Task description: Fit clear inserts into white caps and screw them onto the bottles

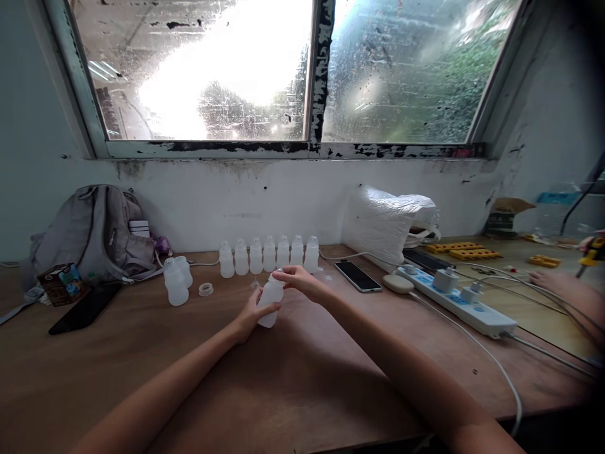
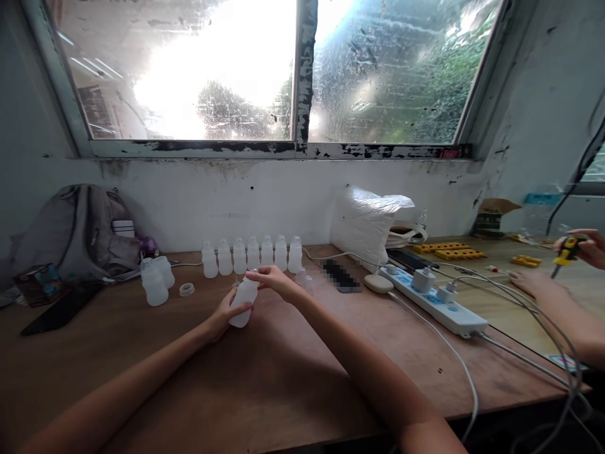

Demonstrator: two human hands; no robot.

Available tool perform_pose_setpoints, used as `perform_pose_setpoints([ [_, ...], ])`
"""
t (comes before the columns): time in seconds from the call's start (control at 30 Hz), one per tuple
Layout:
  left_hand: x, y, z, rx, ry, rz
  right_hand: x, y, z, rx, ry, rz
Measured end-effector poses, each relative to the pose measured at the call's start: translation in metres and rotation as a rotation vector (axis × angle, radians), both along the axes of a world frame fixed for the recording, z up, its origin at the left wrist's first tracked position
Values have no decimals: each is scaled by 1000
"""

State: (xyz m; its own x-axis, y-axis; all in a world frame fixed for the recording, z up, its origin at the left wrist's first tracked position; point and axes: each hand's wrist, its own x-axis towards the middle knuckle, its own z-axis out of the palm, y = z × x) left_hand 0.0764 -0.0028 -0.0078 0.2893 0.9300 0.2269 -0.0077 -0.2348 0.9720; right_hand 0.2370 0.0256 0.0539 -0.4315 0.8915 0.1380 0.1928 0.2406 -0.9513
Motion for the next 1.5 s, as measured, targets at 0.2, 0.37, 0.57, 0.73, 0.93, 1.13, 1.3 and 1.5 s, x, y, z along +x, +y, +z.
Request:
perform_pose_setpoints([
  [0.2,4,-11,14,-216,-52,-105,-11,-6,-5,-10,76,-90],
  [0.37,7,-17,20,-210,-14,-109,-13,-9,-9,-167,260,70],
  [0.57,2,-14,21,-65,92,82,-21,-14,-12,-185,397,39],
  [0.73,4,-27,29,-229,-59,-300,-18,-23,-1,-321,431,213],
  [0.93,6,-27,32,66,154,60,-25,-27,-3,-190,462,79],
  [1.13,4,-39,39,-442,-284,-486,-29,-40,10,-271,466,119],
  [1.3,9,-39,38,-367,-239,-393,-29,-32,1,-247,448,14],
  [1.5,13,-33,32,-144,-33,-197,-32,-26,-7,-138,467,-65],
])
